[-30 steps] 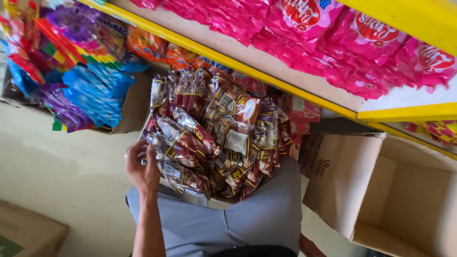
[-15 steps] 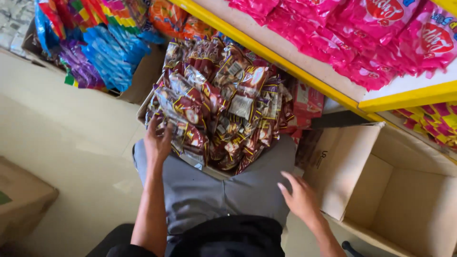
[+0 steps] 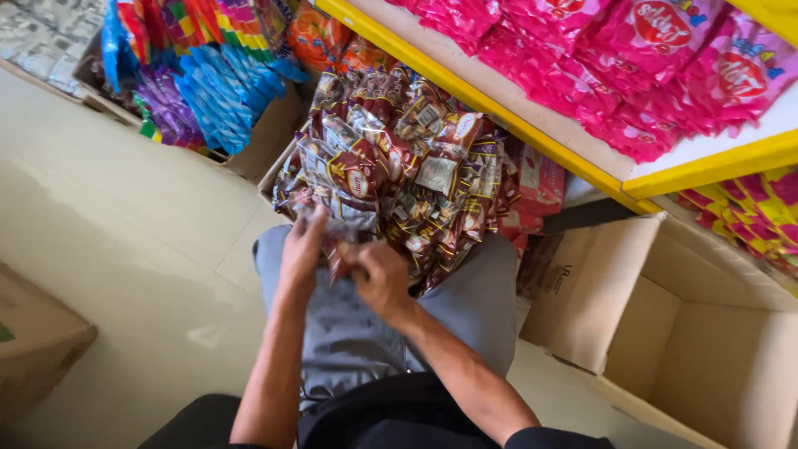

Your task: Organizing and stocking various snack and candy packets onto store shelves from boxes on the floor.

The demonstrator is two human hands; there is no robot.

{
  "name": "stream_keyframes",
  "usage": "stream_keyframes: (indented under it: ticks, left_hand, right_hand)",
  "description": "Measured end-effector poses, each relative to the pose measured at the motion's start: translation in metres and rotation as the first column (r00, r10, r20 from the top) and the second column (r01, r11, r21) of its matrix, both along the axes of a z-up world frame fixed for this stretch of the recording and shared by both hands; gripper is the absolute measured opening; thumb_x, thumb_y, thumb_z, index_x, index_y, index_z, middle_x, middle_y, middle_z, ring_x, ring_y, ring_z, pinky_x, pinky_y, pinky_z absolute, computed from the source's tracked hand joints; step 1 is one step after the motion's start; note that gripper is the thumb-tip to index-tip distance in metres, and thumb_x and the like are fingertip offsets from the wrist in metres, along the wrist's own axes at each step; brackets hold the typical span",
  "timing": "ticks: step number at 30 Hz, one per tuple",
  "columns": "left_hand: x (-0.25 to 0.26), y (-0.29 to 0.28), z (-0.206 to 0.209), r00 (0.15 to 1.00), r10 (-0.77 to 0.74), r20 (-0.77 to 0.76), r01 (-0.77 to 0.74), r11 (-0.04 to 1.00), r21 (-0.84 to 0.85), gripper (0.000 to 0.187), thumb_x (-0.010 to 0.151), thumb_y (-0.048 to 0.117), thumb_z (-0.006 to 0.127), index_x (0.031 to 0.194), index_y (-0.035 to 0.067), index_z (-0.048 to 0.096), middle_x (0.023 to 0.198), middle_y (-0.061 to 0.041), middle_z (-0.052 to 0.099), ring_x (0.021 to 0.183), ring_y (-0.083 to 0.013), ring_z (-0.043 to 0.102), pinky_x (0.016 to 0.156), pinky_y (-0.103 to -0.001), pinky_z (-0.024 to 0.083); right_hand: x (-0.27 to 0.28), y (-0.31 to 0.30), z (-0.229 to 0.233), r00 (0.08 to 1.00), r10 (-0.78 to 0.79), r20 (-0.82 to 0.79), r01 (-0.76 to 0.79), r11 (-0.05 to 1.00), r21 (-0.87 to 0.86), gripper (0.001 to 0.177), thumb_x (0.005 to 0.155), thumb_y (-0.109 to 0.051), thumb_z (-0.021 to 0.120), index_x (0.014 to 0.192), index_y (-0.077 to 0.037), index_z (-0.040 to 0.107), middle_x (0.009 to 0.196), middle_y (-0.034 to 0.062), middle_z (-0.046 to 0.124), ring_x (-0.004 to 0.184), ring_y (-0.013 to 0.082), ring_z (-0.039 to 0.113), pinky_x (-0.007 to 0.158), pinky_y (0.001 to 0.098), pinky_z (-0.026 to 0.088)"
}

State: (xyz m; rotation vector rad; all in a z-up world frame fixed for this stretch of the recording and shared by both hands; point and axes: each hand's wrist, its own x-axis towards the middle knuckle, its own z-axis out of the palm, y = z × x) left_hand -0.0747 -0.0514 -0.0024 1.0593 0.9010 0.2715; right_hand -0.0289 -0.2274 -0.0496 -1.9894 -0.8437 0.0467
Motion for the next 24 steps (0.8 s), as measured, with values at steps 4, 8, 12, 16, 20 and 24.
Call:
stream_keyframes:
  ticks: [4, 8, 12, 16, 20, 24]
  left_hand:
    - [-0.041, -0.010, 0.014, 0.973, -0.081, 0.217, 0.153, 0.929, -0.338, 0.036, 0.099, 0.023, 0.063, 0.124, -0.002, 0.064, 0.111, -0.012, 0.073, 0.096, -0.0232, 0.070, 0.082, -0.038, 0.060]
    - [-0.055, -0.022, 0.019, 0.950, -0.135, 0.283, 0.173, 0.979, -0.111, 0.028, 0.096, 0.002, 0.065, 0.123, -0.006, 0.068, 0.113, -0.013, 0.072, 0.097, -0.0189, 0.070, 0.085, -0.035, 0.058]
    - [-0.036, -0.037, 0.039, 0.901, -0.152, 0.406, 0.273, 0.927, -0.259, 0.027, 0.094, 0.003, 0.063, 0.119, -0.004, 0.069, 0.109, -0.014, 0.075, 0.092, -0.0207, 0.073, 0.082, -0.035, 0.061]
    - [-0.005, -0.050, 0.034, 0.905, -0.214, 0.368, 0.311, 0.923, -0.227, 0.026, 0.093, 0.003, 0.064, 0.118, -0.003, 0.070, 0.106, -0.012, 0.076, 0.091, -0.0201, 0.073, 0.082, -0.034, 0.062]
    - [0.028, -0.058, 0.050, 0.887, -0.354, 0.295, 0.412, 0.897, -0.163, 0.022, 0.095, 0.005, 0.072, 0.114, -0.006, 0.070, 0.100, -0.013, 0.071, 0.079, -0.0212, 0.066, 0.067, -0.038, 0.054]
    - [0.054, -0.065, 0.046, 0.766, -0.446, 0.463, 0.532, 0.844, -0.067, 0.027, 0.089, 0.005, 0.072, 0.114, -0.002, 0.070, 0.109, -0.010, 0.074, 0.096, -0.0177, 0.071, 0.089, -0.035, 0.059]
  right_hand:
    - [-0.013, -0.028, 0.080, 0.890, 0.341, 0.303, -0.303, 0.938, -0.167, 0.030, 0.083, -0.016, 0.082, 0.109, -0.015, 0.067, 0.117, 0.0027, 0.069, 0.113, 0.0292, 0.067, 0.102, 0.0472, 0.049]
    - [-0.014, -0.043, 0.116, 0.914, 0.300, 0.274, -0.337, 0.936, 0.099, 0.070, 0.075, -0.042, 0.086, 0.127, -0.006, 0.055, 0.130, 0.0140, 0.053, 0.126, 0.0341, 0.049, 0.115, 0.0523, 0.032]
    - [0.001, -0.062, 0.091, 0.697, 0.359, -0.621, 0.041, 0.844, 0.534, 0.075, 0.086, -0.020, 0.084, 0.145, -0.003, 0.042, 0.144, 0.0113, 0.055, 0.135, 0.0213, 0.051, 0.119, 0.0399, 0.036]
    - [0.021, -0.096, 0.098, 0.377, 0.416, -0.827, 0.116, 0.865, 0.488, 0.066, 0.083, -0.013, 0.084, 0.140, 0.000, 0.054, 0.131, 0.0149, 0.067, 0.120, 0.0232, 0.064, 0.108, 0.0402, 0.049]
    - [0.049, -0.111, 0.095, 0.506, 0.354, -0.786, 0.127, 0.871, 0.475, 0.052, 0.084, -0.009, 0.085, 0.129, 0.006, 0.063, 0.122, 0.0136, 0.075, 0.110, 0.0214, 0.071, 0.100, 0.0391, 0.057]
    - [0.066, -0.125, 0.076, 0.375, 0.503, -0.779, 0.161, 0.792, 0.589, 0.055, 0.085, -0.019, 0.086, 0.130, 0.002, 0.063, 0.122, 0.0122, 0.073, 0.111, 0.0223, 0.070, 0.100, 0.0406, 0.056]
